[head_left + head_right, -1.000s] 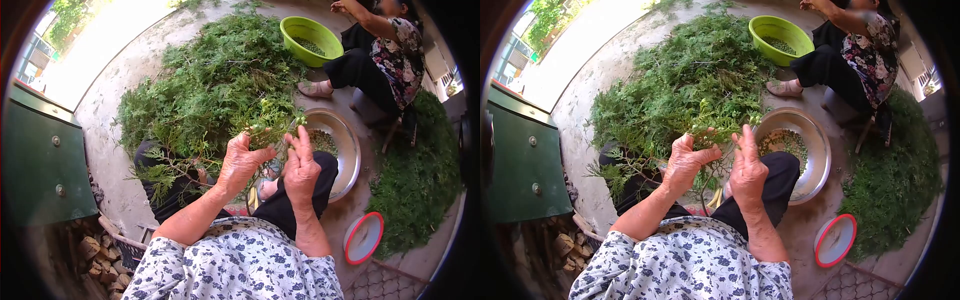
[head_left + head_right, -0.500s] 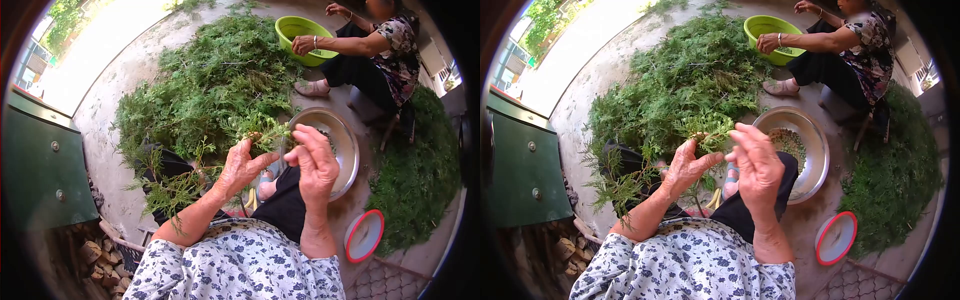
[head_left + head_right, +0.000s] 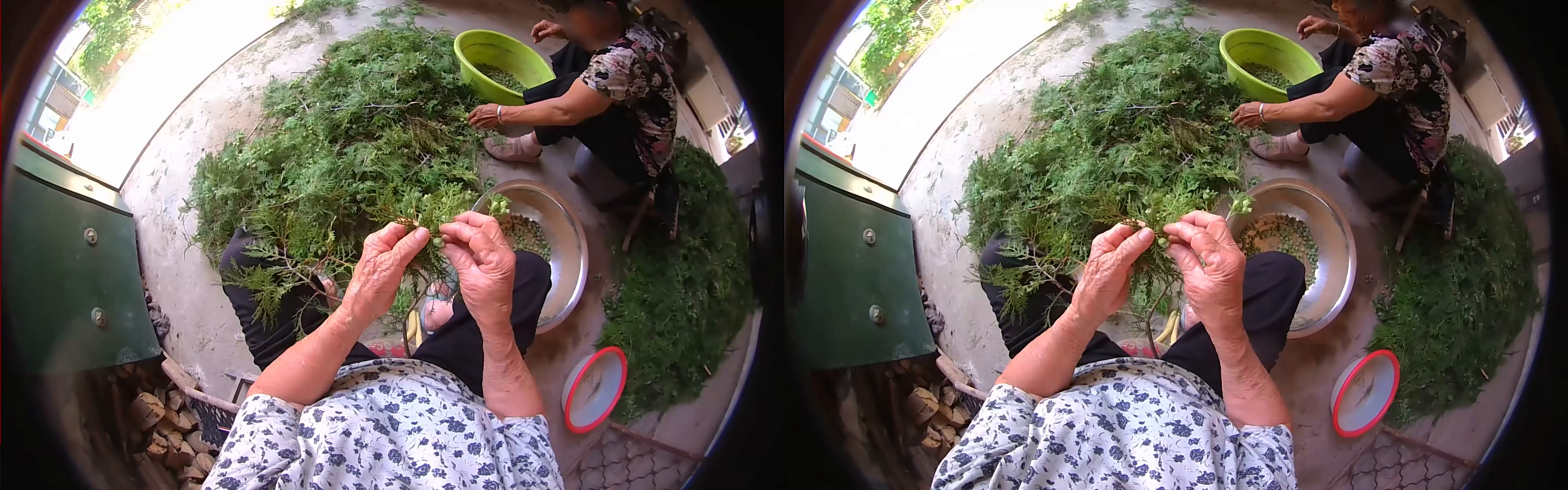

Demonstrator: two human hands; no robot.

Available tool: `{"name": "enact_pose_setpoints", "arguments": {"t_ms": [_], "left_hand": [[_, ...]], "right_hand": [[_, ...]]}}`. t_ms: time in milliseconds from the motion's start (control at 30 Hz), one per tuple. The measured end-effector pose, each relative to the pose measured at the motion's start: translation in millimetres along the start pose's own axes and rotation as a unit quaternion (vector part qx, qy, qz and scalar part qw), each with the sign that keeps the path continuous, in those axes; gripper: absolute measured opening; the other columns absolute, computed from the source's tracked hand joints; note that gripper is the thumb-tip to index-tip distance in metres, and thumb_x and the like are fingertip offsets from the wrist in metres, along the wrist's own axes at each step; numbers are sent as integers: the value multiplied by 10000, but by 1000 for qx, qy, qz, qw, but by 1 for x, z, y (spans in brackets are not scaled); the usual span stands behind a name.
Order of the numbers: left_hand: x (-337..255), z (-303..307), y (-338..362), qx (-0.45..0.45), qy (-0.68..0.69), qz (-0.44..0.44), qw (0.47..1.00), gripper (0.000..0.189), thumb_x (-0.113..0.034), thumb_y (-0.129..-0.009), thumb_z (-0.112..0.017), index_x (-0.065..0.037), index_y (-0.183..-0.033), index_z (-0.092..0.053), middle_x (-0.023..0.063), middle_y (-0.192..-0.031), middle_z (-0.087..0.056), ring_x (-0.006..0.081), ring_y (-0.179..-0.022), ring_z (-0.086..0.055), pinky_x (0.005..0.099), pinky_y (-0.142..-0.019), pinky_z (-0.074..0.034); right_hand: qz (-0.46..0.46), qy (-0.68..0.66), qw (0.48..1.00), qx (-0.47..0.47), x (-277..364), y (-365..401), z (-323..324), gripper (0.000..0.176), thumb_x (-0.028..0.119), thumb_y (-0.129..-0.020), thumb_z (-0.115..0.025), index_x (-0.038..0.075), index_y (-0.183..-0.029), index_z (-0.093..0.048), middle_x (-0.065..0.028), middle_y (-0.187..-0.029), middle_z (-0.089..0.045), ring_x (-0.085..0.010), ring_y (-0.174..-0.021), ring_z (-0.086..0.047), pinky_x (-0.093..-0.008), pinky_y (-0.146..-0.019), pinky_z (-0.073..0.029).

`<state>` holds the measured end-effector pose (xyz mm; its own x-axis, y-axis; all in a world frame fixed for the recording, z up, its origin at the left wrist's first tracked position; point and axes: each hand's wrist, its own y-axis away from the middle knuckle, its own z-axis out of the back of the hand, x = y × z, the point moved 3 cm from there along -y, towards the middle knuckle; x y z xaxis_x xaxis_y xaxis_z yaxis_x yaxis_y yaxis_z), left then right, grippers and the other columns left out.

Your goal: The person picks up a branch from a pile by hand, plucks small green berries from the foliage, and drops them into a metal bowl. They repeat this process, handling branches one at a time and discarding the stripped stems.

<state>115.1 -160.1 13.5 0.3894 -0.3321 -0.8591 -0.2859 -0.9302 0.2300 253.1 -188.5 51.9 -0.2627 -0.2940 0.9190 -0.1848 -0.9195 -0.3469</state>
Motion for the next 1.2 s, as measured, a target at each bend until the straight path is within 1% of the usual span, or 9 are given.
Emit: {"name": "enact_pose_setpoints", "arguments": {"t_ms": [100,300,400,467,667,733,1000,1067,1200], "left_hand": [[2,0,0,-4,41,11,999,33,-95,-839,-627,-68,-855,-617,-20,-833,-613,46,-769,-535,212,-670,-417],[6,-2,-1,4,55,8,998,48,-57,-833,-624,-52,-880,-625,-2,-850,-632,59,-747,-568,209,-655,-447],[2,-8,1,8,58,10,998,58,-57,-835,-620,-39,-889,-628,8,-852,-635,65,-743,-574,213,-663,-457],[0,-10,2,0,67,14,998,61,-56,-836,-617,-32,-890,-629,12,-851,-637,67,-743,-575,214,-669,-460],[4,-8,1,-6,-6,-24,1000,91,-90,-854,-608,-16,-900,-635,-22,-831,-616,23,-724,-504,192,-633,-407],[3,-9,2,-13,-30,-46,998,100,-97,-854,-611,-17,-910,-634,-27,-825,-611,19,-712,-494,188,-623,-403],[2,-8,2,-14,-32,-42,999,175,-206,-896,-572,-37,-873,-609,-49,-767,-562,21,-685,-460,198,-583,-384],[5,-6,1,3,-70,-54,996,194,-226,-907,-558,-38,-878,-599,-49,-777,-555,27,-695,-464,201,-585,-389],[0,-13,4,30,-35,-22,999,108,-135,-862,-612,-43,-918,-606,-9,-870,-621,51,-775,-543,214,-683,-435]], "right_hand": [[-32,-33,999,18,-3,1,0,248,-85,-707,-658,19,-931,-659,-54,-941,-554,-147,-812,-574,-240,-702,-474],[23,45,999,12,-4,2,2,138,-10,-738,-674,13,-872,-651,-35,-874,-560,-125,-751,-551,-244,-669,-456],[-64,-15,997,25,-14,4,3,98,54,-815,-637,17,-902,-612,-23,-838,-573,-100,-685,-543,-220,-592,-451],[-250,-317,913,-59,-13,6,4,121,90,-871,-590,23,-968,-560,-18,-832,-585,-60,-614,-528,-182,-502,-424],[-193,-262,945,-39,-2,3,8,146,27,-863,-571,9,-1007,-550,-19,-850,-589,-41,-566,-526,-162,-475,-410],[-176,-129,976,2,-7,3,4,139,20,-844,-595,0,-981,-575,-17,-844,-590,-44,-567,-521,-168,-489,-423],[-144,-158,976,-39,-15,10,-6,168,-46,-783,-643,1,-937,-598,-1,-827,-582,-32,-643,-524,-190,-544,-465],[-81,-50,995,-31,-18,10,-3,163,-55,-777,-643,5,-923,-600,8,-817,-574,-36,-653,-531,-191,-561,-474],[-109,-95,989,-32,-20,10,-4,160,-52,-776,-644,6,-920,-604,3,-794,-583,-40,-642,-533,-193,-558,-473]]}}
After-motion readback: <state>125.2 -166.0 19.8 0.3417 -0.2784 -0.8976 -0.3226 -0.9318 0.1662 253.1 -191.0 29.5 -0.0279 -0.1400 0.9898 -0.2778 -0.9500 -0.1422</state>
